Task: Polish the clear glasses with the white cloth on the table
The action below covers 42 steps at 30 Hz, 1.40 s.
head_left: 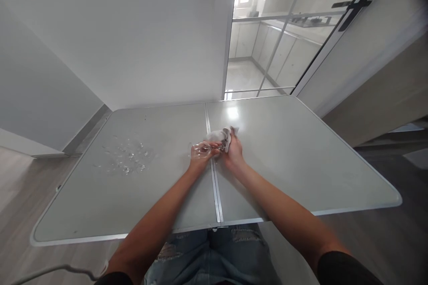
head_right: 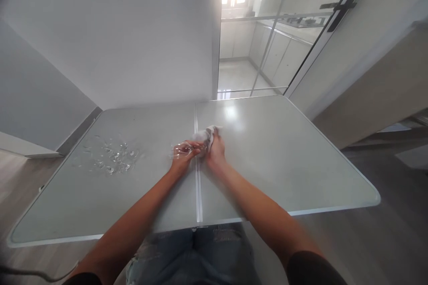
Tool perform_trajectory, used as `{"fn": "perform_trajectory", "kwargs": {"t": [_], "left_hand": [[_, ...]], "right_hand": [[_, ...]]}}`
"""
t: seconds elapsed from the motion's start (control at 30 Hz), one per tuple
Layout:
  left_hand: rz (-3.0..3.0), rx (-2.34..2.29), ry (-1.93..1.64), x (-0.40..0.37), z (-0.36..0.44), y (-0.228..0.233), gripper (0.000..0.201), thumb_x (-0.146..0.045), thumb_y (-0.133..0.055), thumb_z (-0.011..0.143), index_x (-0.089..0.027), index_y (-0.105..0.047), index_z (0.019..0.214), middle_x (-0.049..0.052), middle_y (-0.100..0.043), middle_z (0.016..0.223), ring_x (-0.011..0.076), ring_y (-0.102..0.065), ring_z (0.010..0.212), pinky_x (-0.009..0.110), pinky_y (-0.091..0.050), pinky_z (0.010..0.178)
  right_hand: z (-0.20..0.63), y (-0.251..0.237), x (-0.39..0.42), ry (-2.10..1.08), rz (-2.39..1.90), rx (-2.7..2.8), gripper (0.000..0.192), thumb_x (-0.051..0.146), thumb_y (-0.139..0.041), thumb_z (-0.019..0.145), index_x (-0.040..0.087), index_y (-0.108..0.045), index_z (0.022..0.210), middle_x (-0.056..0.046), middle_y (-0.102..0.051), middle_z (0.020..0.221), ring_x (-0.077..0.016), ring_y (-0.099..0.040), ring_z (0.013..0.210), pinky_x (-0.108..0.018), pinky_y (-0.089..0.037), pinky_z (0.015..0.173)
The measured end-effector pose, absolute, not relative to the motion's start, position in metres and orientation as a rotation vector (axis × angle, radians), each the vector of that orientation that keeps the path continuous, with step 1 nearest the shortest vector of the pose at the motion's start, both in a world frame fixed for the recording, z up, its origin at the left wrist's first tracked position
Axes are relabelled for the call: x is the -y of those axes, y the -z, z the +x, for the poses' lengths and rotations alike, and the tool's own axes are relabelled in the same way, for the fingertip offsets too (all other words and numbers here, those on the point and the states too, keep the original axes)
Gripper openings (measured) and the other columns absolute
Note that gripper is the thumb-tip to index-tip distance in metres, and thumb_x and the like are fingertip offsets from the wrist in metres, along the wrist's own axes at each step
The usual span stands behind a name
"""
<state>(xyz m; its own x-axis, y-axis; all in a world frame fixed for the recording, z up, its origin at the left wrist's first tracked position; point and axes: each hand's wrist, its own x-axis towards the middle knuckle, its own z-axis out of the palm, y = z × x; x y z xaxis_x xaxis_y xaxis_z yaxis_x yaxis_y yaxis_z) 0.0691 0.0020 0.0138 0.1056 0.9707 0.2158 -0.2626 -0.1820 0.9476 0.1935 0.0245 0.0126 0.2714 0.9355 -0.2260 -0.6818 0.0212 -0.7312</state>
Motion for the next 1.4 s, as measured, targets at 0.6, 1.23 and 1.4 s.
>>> {"fn": "perform_trajectory", "kwargs": {"t": [0.6,1.23,1.4], "left_hand": [[1.189,-1.033,-1.684,-0.008,0.055,-0.015,0.021,-0.033,-0.084,0.073,-0.020,-0.071,0.082,0.008,-0.077,0.098,0.0245,-0.073,0.097,0.047,-0.056,0.096],[1.169,-1.185,-1.779,-0.015,0.043,-0.017,0.024,-0.036,-0.084,0.073,-0.019,-0.070,0.081,0.007,-0.077,0.090,0.0239,-0.074,0.089,0.045,-0.059,0.089],[1.214,-1.143,-1.734,-0.014,0.045,-0.016,0.023,-0.034,-0.084,0.073,-0.019,-0.070,0.081,0.007,-0.077,0.090,0.0234,-0.074,0.089,0.042,-0.060,0.087]], "right_hand": [[0.188,-0.030,-0.010,-1.567,-0.700,0.625,0.043,0.009,-0.065,0.062,0.027,-0.064,0.102,0.004,-0.067,0.086,-0.0146,-0.062,0.082,-0.024,-0.050,0.070],[0.189,-0.029,-0.005,-1.717,-0.645,0.841,0.032,0.007,-0.063,0.062,0.024,-0.067,0.088,0.001,-0.068,0.085,-0.0158,-0.060,0.084,-0.024,-0.048,0.071],[0.188,-0.027,-0.007,-1.754,-0.697,0.851,0.035,0.006,-0.063,0.058,0.023,-0.068,0.088,0.000,-0.069,0.087,-0.0155,-0.061,0.080,-0.023,-0.047,0.064]]}}
